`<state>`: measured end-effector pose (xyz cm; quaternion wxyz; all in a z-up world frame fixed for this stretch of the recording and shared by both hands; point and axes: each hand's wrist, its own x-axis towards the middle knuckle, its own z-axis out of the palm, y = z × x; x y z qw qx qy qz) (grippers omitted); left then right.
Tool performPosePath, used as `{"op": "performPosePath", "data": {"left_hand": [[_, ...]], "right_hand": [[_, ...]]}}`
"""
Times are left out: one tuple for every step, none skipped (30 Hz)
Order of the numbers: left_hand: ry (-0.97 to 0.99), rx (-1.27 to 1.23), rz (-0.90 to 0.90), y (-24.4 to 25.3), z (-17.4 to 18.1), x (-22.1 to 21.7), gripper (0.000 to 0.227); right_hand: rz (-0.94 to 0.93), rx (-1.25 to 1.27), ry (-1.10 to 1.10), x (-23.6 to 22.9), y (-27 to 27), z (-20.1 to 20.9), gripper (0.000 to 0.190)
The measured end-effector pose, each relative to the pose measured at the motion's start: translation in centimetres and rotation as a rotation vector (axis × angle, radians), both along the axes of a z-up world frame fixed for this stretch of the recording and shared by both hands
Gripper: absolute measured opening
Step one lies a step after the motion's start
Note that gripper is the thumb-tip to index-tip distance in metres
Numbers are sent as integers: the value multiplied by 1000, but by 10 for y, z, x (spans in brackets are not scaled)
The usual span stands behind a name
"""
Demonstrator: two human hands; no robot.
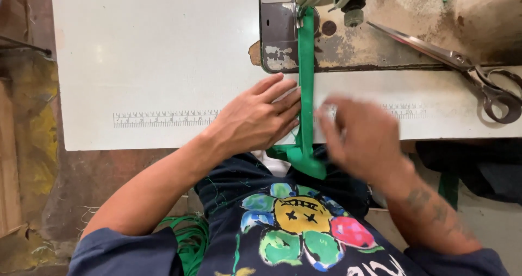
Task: Sewing green fabric strips using an industrial sewing machine and trimming them with scissors.
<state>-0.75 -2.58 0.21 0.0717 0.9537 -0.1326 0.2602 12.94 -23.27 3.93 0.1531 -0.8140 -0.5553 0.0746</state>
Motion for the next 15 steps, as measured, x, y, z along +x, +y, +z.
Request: {"op": "performPosePath", "data": {"left_hand": [[-15,-8,-12,0,3,1,37],[-31,-16,-23,1,6,2,37],[-35,-14,-23,6,9,0,37],[20,23,-63,11,12,-1,37],[79,59,-100,16,15,-4,38],[78,60,-98,17,15,-5,38],[113,55,-102,18,13,-6,44],[147,50,-106,18,11,-6,51],[151,46,-106,19,11,-6,51],[163,32,-114,19,10,-7,50],[171,21,-123,20,10,-5,50],[170,20,-123,21,9,-4,50],[160,-5,-136,22,8,-5,48],[149,-30,-149,22,7,-5,47],[150,-33,-149,23,8,-4,47]], "right_hand": [[59,180,-139,18,10,-6,37],[121,359,-277,36,19,-11,42],[121,360,-281,41,20,-17,42],[260,276,-267,47,22,-22,54],[401,192,-247,52,24,-28,67],[403,192,-248,55,23,-31,67],[395,179,-209,59,21,-34,71],[387,165,-170,63,19,-37,77],[388,162,-165,62,20,-38,77],[385,159,-150,61,20,-38,79],[381,159,-141,62,22,-38,81],[381,157,-141,62,22,-38,81],[382,152,-129,61,22,-37,82],[382,147,-118,60,22,-37,83],[383,144,-116,60,22,-36,83]]}}
